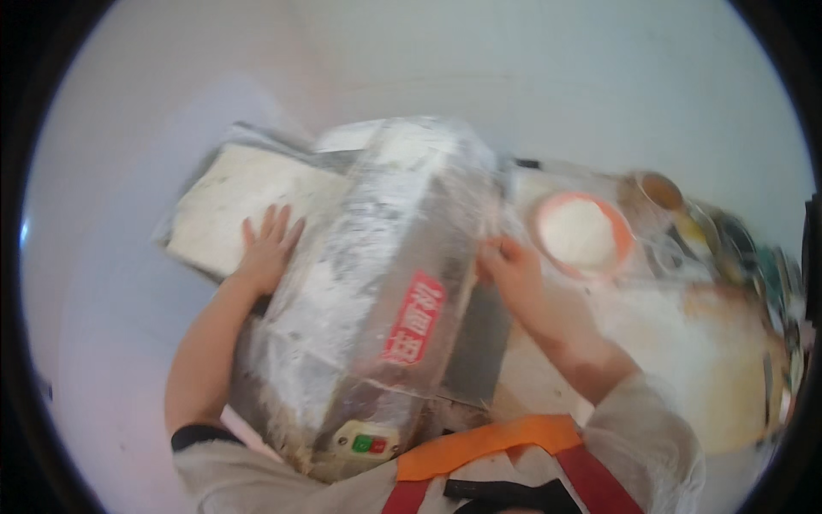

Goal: The person chops green onions with a cleaver, retrieves a package from a shelf, spreads the chopped onions over a large sheet of dough, passes the dough through a roller machine, and then presses it into a baking tray, applying oil with a brush and spraying liquid from a bottle.

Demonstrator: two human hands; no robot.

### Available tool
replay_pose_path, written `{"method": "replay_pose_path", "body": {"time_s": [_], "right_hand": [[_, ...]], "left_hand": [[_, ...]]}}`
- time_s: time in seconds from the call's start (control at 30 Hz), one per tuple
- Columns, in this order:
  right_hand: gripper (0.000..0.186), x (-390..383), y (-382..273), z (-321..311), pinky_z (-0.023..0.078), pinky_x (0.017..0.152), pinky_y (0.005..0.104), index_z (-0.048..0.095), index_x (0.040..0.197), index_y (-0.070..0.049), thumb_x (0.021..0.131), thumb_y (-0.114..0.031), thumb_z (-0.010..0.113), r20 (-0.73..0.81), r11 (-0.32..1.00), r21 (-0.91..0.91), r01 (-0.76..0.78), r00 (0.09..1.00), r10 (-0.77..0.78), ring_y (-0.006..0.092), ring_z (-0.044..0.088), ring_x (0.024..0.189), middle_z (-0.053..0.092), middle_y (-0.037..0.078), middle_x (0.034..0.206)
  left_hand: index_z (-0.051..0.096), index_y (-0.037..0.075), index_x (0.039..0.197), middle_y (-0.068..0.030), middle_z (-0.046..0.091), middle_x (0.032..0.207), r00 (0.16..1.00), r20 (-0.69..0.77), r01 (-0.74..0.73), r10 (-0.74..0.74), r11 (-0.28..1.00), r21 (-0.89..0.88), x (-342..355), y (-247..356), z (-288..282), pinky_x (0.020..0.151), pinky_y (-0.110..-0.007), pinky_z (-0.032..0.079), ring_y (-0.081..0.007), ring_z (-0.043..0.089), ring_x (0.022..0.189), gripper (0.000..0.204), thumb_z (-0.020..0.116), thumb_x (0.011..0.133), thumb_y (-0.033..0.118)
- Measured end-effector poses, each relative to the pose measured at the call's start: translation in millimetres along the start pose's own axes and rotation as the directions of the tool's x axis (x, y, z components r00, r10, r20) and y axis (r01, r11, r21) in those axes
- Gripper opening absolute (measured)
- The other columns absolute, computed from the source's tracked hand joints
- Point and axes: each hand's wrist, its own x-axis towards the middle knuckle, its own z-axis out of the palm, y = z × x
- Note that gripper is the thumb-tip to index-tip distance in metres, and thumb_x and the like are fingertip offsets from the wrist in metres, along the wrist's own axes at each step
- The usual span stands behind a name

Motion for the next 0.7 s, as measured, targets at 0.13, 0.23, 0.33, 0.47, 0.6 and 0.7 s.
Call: {"method": "replay_pose_path", "body": {"time_s": [0.13,0.23,0.33,0.47,0.6,0.7], "right_hand": [[0.042,111.6,8.6,-80.9,0.047,0.086,0.0463,0.054,0.122,0.001,0.08,-0.004,0.058,-0.148,0.434,-0.855,0.283,0.669,-0.728,0.0361,0.057,0.111,0.058,0.025,0.122],[0.022,168.5,9.8,-112.6,0.05,0.088,0.0445,0.069,0.095,0.0,0.075,-0.01,0.065,-0.058,0.187,-0.982,0.019,0.917,-0.395,0.0348,0.064,0.099,0.068,0.018,0.097],[0.01,177.3,41.2,-71.2,0.053,0.067,0.0453,0.068,0.076,-0.004,0.071,-0.012,0.068,0.044,0.343,-0.917,0.202,0.907,-0.418,0.0327,0.067,0.074,0.067,0.019,0.077],[0.025,135.8,109.1,-95.8,0.048,0.082,0.0434,0.061,0.107,0.002,0.09,-0.013,0.05,-0.098,0.368,-0.924,0.103,0.867,-0.489,0.0348,0.061,0.094,0.063,0.018,0.097],[0.031,103.6,40.0,-55.7,0.043,0.096,0.0435,0.055,0.111,0.001,0.085,-0.015,0.05,-0.371,0.952,-0.185,0.246,0.879,-0.299,0.0371,0.054,0.107,0.058,0.019,0.105],[0.032,37.7,18.4,21.3,0.042,0.098,0.0436,0.055,0.112,0.001,0.086,-0.016,0.05,0.077,0.879,0.053,0.475,0.875,-0.478,0.037,0.053,0.109,0.057,0.019,0.107]], "left_hand": [[0.045,0.012,0.144,-0.015,0.039,0.151,0.966,0.081,-0.143,0.245,0.768,-0.624,21.3,7.1,-53.6,0.113,-0.055,0.022,-0.0328,0.031,0.142,0.062,0.06,0.088,0.033],[0.043,0.008,0.145,-0.0135,0.042,0.15,0.905,-0.403,0.103,-0.134,0.99,-0.098,31.3,-34.4,-56.7,0.115,-0.049,0.023,-0.0319,0.035,0.14,0.06,0.057,0.093,0.036],[0.031,0.01,0.152,-0.0111,0.027,0.158,0.931,-0.263,0.275,-0.252,0.96,0.052,4.9,-105.8,5.8,0.118,-0.045,0.017,-0.0303,0.022,0.146,0.064,0.051,0.097,0.039],[0.029,0.009,0.152,-0.0151,0.03,0.156,0.93,-0.157,0.361,-0.332,0.905,0.225,20.6,-62.3,-25.8,0.118,-0.041,0.019,-0.034,0.027,0.143,0.059,0.045,0.101,0.034],[0.03,0.018,0.152,-0.0115,0.025,0.159,0.957,-0.102,0.291,-0.273,0.886,0.362,15.9,-22.7,-54.7,0.115,-0.047,0.025,-0.0311,0.025,0.145,0.061,0.032,0.101,0.051],[0.039,0.018,0.148,-0.0081,0.028,0.158,0.971,-0.158,0.236,-0.178,0.808,0.541,15.4,-17.3,-48.8,0.111,-0.046,0.029,-0.0267,0.026,0.145,0.054,0.035,0.102,0.045]]}}
